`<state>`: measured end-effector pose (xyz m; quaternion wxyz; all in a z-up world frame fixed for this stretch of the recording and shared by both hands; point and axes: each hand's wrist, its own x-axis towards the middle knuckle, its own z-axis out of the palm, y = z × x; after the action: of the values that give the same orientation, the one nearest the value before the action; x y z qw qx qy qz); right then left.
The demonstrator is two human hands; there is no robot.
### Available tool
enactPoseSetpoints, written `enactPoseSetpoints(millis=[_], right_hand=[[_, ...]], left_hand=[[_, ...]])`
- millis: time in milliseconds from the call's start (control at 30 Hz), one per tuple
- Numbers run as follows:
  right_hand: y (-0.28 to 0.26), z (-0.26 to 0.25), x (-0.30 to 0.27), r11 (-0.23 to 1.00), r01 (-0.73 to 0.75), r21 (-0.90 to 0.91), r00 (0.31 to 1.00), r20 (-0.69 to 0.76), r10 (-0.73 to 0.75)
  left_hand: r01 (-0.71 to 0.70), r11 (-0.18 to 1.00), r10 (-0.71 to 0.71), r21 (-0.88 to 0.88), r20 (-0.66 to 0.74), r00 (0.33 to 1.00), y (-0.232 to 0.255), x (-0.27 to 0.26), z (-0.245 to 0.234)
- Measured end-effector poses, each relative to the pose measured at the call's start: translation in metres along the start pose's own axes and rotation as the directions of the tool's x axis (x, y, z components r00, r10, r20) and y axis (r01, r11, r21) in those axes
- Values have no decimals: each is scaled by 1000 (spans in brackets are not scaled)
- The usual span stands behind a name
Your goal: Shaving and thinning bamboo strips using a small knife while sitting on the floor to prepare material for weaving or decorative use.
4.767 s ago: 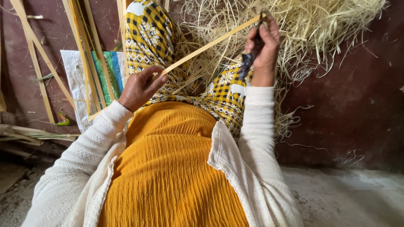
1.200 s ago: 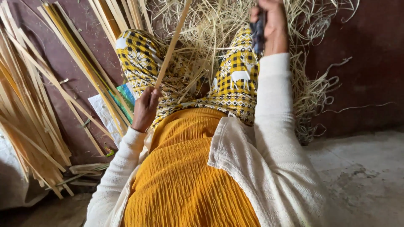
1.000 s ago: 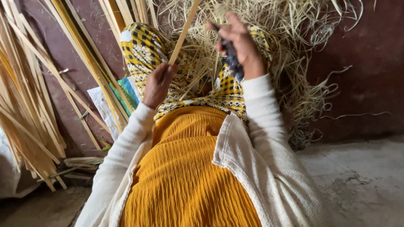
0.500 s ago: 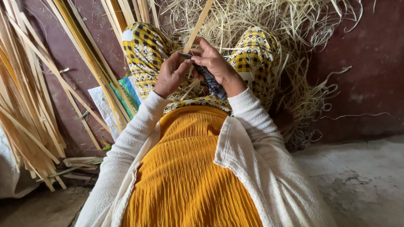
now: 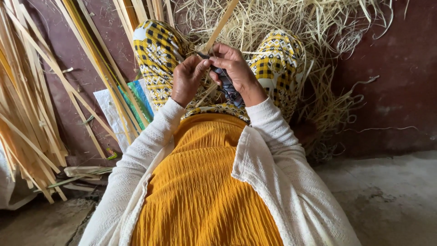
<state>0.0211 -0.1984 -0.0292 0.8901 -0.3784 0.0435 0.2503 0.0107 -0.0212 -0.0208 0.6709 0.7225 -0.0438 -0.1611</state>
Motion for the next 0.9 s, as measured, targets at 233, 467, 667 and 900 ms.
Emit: enactPoseSetpoints(millis=[233,467,667,900], right_hand=[[-5,-15,3,996,-13,91,999,-36,17],[-10,-35,8,991,42,126,998,-41,-37],[0,1,2,980,-83,-179,996,-39,77],[6,-8,6,981,-76,-180,988,-148,49]], left_hand=[[-3,997,8,76,-64,998,-12,-6,1],[75,982,-78,173,11,997,-11,-24,-2],[-63,983,73,173,-56,996,3,-15,-5],[-55,984,71,167,-92,993,-7,-11,-3]])
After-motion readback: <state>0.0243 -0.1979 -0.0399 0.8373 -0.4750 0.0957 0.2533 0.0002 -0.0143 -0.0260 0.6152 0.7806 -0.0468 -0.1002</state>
